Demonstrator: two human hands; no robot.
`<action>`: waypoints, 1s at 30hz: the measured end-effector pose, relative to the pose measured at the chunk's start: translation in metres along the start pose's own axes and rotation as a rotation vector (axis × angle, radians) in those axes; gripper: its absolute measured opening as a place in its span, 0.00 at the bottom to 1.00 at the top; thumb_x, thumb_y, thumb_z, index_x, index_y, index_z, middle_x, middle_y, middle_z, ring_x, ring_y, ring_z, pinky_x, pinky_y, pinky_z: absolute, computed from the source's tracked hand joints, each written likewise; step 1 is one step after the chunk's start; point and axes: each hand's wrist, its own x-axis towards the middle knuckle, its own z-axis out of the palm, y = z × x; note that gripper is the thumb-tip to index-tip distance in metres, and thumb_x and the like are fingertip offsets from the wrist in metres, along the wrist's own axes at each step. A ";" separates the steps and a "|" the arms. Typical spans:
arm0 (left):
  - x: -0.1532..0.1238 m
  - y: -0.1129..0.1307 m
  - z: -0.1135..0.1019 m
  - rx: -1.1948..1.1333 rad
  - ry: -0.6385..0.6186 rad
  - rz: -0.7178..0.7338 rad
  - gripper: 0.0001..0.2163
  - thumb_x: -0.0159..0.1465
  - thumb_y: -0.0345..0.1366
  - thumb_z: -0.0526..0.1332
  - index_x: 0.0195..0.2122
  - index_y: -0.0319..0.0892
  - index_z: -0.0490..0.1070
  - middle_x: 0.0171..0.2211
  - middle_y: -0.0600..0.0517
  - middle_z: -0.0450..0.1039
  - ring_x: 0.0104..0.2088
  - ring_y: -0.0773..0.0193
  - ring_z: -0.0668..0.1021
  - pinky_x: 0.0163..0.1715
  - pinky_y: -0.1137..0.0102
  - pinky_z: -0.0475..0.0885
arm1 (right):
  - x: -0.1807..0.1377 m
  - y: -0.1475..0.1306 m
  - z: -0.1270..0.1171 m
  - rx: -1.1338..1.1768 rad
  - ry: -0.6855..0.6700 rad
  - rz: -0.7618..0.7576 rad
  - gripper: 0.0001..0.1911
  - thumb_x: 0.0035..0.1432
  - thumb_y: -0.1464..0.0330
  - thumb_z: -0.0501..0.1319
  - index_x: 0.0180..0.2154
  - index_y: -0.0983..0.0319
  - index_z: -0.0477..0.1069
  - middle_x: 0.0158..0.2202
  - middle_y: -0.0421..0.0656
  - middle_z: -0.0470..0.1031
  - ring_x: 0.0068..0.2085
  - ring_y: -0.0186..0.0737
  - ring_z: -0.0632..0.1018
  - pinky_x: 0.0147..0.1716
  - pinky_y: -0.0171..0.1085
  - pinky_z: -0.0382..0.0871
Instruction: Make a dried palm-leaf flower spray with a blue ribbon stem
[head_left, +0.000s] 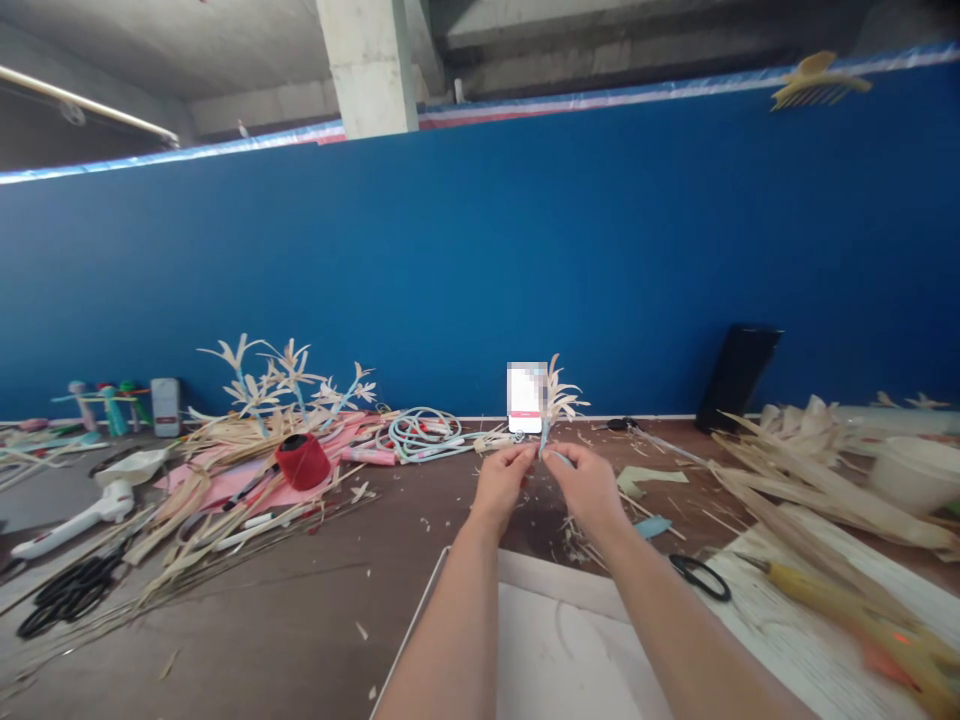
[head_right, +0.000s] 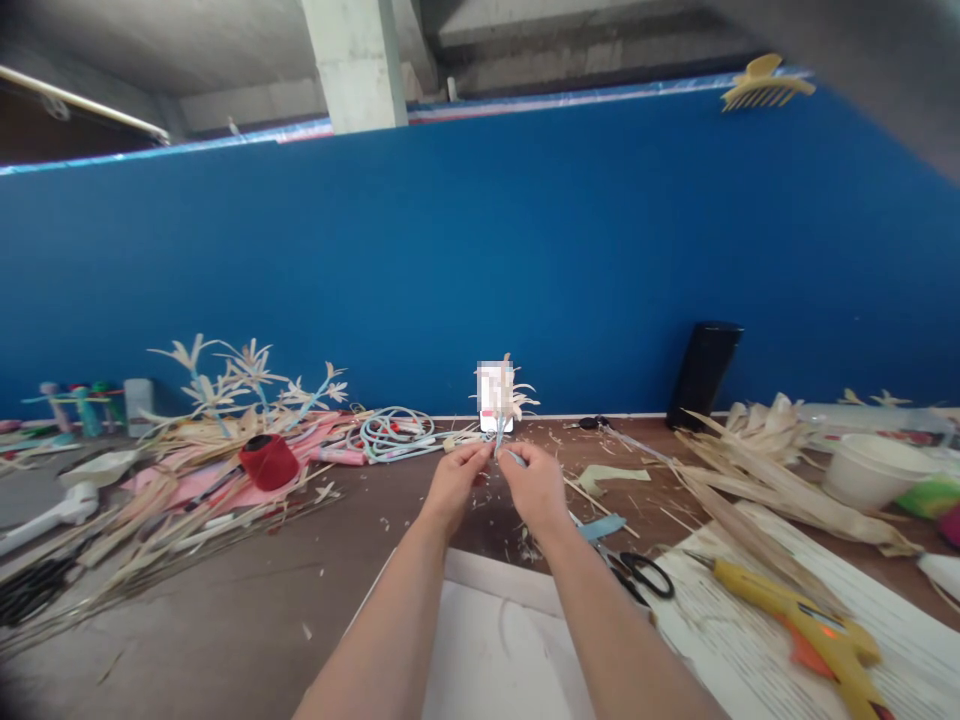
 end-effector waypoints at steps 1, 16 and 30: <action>-0.001 0.000 0.000 0.014 -0.019 -0.010 0.17 0.50 0.46 0.61 0.36 0.40 0.76 0.27 0.51 0.71 0.26 0.69 0.68 0.24 0.75 0.61 | 0.001 0.000 -0.001 0.007 0.008 0.013 0.18 0.45 0.58 0.57 0.30 0.65 0.76 0.23 0.42 0.75 0.25 0.38 0.71 0.25 0.34 0.62; -0.001 -0.003 0.005 0.139 -0.003 0.117 0.08 0.51 0.38 0.61 0.26 0.38 0.74 0.24 0.52 0.73 0.27 0.68 0.70 0.31 0.72 0.64 | 0.001 0.000 -0.003 0.033 0.016 -0.010 0.16 0.45 0.59 0.58 0.30 0.64 0.76 0.28 0.44 0.77 0.30 0.40 0.73 0.31 0.36 0.64; -0.009 0.001 0.022 0.333 0.208 0.285 0.07 0.54 0.35 0.58 0.27 0.39 0.73 0.25 0.52 0.72 0.28 0.66 0.71 0.30 0.72 0.64 | -0.001 -0.004 -0.003 0.037 0.054 -0.076 0.15 0.47 0.62 0.57 0.33 0.63 0.76 0.33 0.45 0.78 0.36 0.43 0.75 0.38 0.38 0.65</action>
